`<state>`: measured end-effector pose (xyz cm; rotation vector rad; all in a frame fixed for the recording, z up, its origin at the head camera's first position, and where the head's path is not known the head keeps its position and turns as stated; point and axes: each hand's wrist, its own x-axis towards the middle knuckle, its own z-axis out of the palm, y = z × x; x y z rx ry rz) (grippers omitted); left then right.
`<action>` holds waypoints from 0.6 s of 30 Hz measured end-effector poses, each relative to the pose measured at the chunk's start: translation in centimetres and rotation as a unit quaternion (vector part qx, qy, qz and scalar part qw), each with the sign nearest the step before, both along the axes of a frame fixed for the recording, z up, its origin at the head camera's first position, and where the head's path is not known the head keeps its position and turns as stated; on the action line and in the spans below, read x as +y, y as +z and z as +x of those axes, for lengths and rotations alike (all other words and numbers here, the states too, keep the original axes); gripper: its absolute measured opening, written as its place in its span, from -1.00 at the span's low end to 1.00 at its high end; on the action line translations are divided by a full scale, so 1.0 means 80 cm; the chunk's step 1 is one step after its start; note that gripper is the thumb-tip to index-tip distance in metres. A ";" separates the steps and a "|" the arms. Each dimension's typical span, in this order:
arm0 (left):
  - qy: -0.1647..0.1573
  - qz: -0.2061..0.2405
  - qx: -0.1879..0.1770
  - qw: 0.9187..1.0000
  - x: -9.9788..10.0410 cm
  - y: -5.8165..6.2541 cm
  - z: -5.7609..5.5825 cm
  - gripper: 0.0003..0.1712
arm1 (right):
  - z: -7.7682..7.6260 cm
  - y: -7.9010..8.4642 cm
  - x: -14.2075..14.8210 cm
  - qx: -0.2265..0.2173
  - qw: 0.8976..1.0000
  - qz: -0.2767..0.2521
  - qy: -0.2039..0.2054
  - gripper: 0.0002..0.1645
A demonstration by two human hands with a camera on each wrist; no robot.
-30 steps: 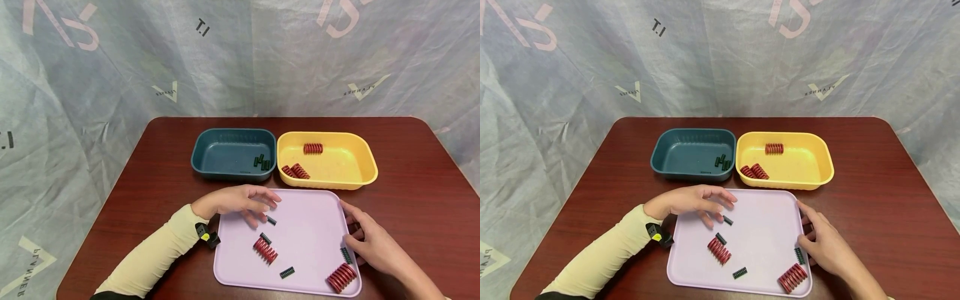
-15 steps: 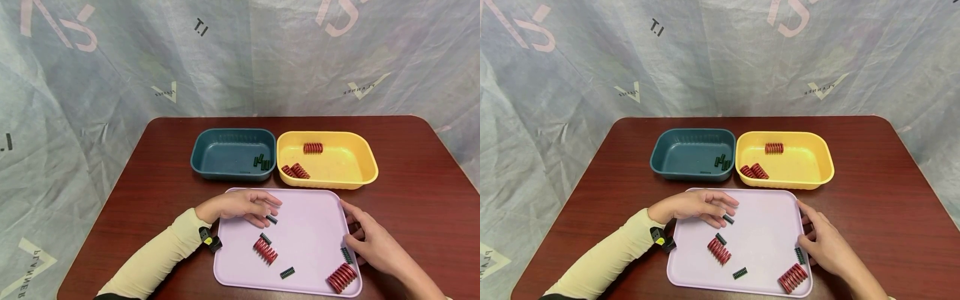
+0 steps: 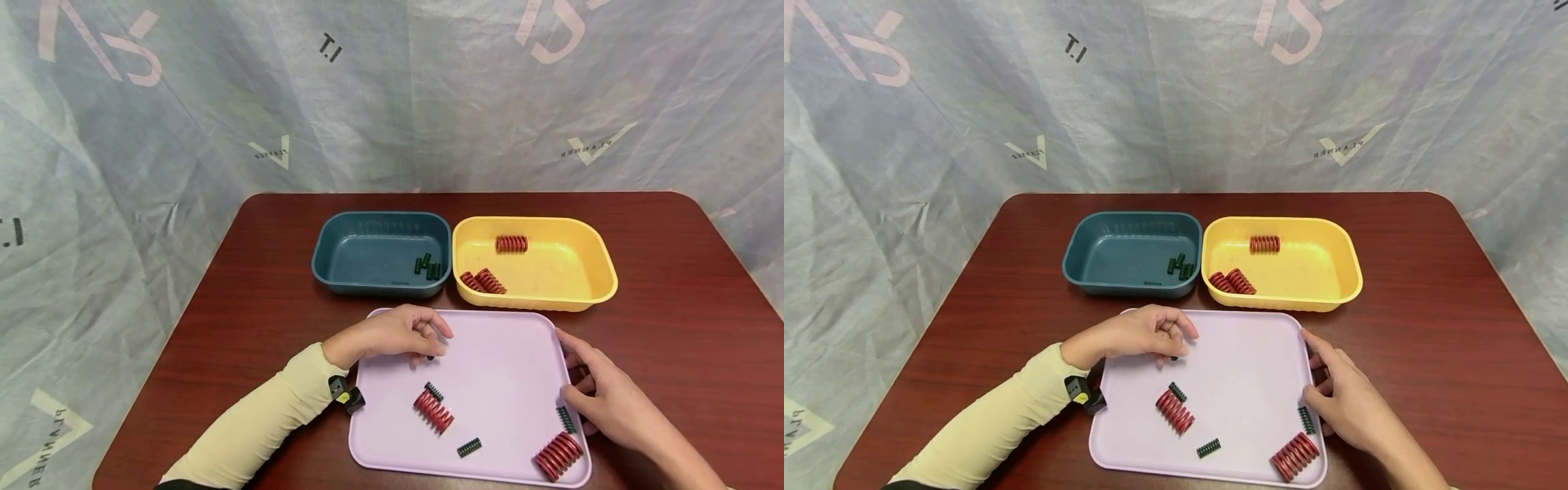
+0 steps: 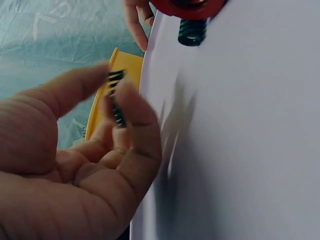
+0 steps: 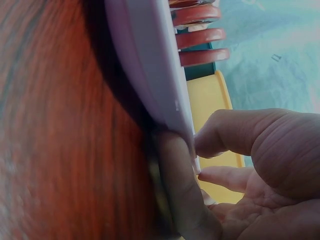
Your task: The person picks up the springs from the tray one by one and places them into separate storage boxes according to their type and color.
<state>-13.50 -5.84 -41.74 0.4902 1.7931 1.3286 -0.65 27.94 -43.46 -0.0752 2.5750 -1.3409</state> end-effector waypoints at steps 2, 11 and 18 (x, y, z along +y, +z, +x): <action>-0.001 -0.006 0.015 1.000 -0.001 0.001 -0.001 -0.66 | 0.000 0.000 0.000 0.001 1.000 0.000 0.000 0.02; -0.015 0.027 -0.016 0.999 -0.008 0.008 -0.002 -0.53 | 0.000 0.000 0.001 0.005 1.000 0.002 0.001 0.01; -0.013 0.079 -0.028 0.996 -0.017 0.023 -0.007 -0.52 | 0.000 -0.001 0.001 0.006 1.000 -0.003 0.002 0.02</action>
